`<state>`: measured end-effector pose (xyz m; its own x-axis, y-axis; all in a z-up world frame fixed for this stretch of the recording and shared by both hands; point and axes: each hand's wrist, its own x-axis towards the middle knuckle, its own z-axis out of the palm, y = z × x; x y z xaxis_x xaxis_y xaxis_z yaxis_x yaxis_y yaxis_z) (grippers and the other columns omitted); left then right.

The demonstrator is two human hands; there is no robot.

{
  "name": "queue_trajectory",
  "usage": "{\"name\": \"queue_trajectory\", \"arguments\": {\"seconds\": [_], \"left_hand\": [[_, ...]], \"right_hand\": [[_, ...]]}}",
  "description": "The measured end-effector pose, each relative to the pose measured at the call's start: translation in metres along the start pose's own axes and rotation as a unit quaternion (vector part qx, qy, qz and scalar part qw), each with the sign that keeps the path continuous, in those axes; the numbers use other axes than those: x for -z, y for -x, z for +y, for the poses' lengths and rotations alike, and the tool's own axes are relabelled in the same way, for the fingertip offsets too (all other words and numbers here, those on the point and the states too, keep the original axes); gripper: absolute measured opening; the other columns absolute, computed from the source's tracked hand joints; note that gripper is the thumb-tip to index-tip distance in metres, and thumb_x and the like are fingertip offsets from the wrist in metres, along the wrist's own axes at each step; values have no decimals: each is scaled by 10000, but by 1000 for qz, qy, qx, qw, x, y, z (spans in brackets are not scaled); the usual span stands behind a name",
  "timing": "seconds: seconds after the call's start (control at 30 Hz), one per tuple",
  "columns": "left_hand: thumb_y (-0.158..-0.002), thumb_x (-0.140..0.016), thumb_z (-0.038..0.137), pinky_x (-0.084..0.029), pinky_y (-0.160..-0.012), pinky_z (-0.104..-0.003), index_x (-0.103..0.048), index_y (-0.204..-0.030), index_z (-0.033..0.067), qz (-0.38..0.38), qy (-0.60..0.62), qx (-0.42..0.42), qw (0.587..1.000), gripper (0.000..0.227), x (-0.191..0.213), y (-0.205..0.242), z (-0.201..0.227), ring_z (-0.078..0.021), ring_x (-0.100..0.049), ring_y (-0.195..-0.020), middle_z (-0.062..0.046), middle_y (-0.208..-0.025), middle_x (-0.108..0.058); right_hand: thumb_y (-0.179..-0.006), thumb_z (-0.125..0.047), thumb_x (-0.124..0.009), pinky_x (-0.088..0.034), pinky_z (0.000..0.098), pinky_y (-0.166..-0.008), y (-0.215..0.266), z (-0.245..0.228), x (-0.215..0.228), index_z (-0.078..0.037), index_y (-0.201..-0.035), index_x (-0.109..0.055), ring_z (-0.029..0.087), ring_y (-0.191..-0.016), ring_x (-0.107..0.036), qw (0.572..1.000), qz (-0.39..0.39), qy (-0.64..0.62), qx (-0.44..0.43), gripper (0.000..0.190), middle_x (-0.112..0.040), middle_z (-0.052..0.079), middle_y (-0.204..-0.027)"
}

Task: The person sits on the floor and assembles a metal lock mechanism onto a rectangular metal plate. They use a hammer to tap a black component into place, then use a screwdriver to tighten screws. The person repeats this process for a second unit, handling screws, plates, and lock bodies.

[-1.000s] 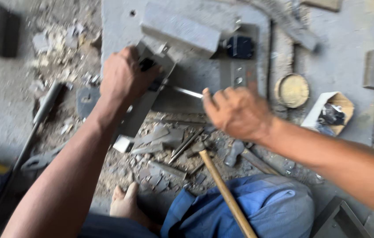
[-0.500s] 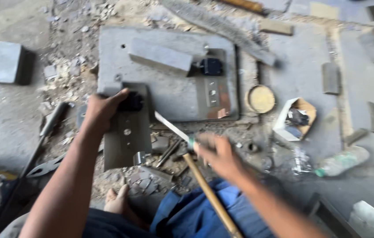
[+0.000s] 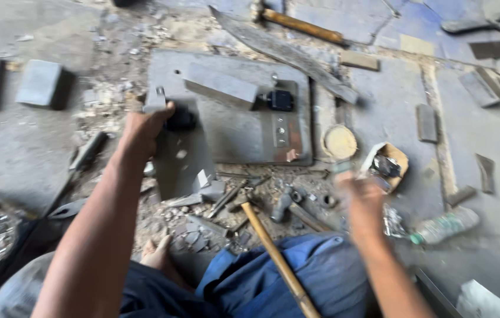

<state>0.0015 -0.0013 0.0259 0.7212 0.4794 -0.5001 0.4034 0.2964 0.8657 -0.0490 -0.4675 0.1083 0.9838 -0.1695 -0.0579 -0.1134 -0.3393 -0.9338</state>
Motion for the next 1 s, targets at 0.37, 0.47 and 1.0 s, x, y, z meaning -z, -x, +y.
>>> {"name": "queue_trajectory", "arguments": {"seconds": [0.37, 0.47, 1.0], "left_hand": [[-786, -865, 311, -587, -758, -396, -684, -1169, -47, 174, 117, -28, 977, 554, 20, -38, -67, -220, -702, -900, -134, -1099, -737], [-809, -855, 363, -547, -883, -406, -646, -1254, -42, 209, 108, -54, 970, 637, 5, -56, -89, -248, -676, -1025, -165, -1208, -706], [-957, -786, 427, -154, -1195, -628, 20, -1602, 14, 178, -284, -191, 922, 1112, 101, 44, 6, -547, -66, -1502, -431, -1598, -72]], "right_hand": [[-924, -131, -687, -455, 246, -529, 88, 28, 12, -41, -1312, -692, 100, -642, -585, 991, -78, -57, -88, 398, -684, 50, -799], [-916, -113, -690, -464, 244, -528, 93, 49, 27, -38, -1328, -675, 94, -645, -592, 997, -49, -40, -51, 420, -687, 38, -819], [-954, -348, -715, -507, 431, -981, 27, 150, 122, -12, -1360, -667, 395, -1170, -674, 929, 47, 343, 132, 529, -694, 275, -1262]]}}
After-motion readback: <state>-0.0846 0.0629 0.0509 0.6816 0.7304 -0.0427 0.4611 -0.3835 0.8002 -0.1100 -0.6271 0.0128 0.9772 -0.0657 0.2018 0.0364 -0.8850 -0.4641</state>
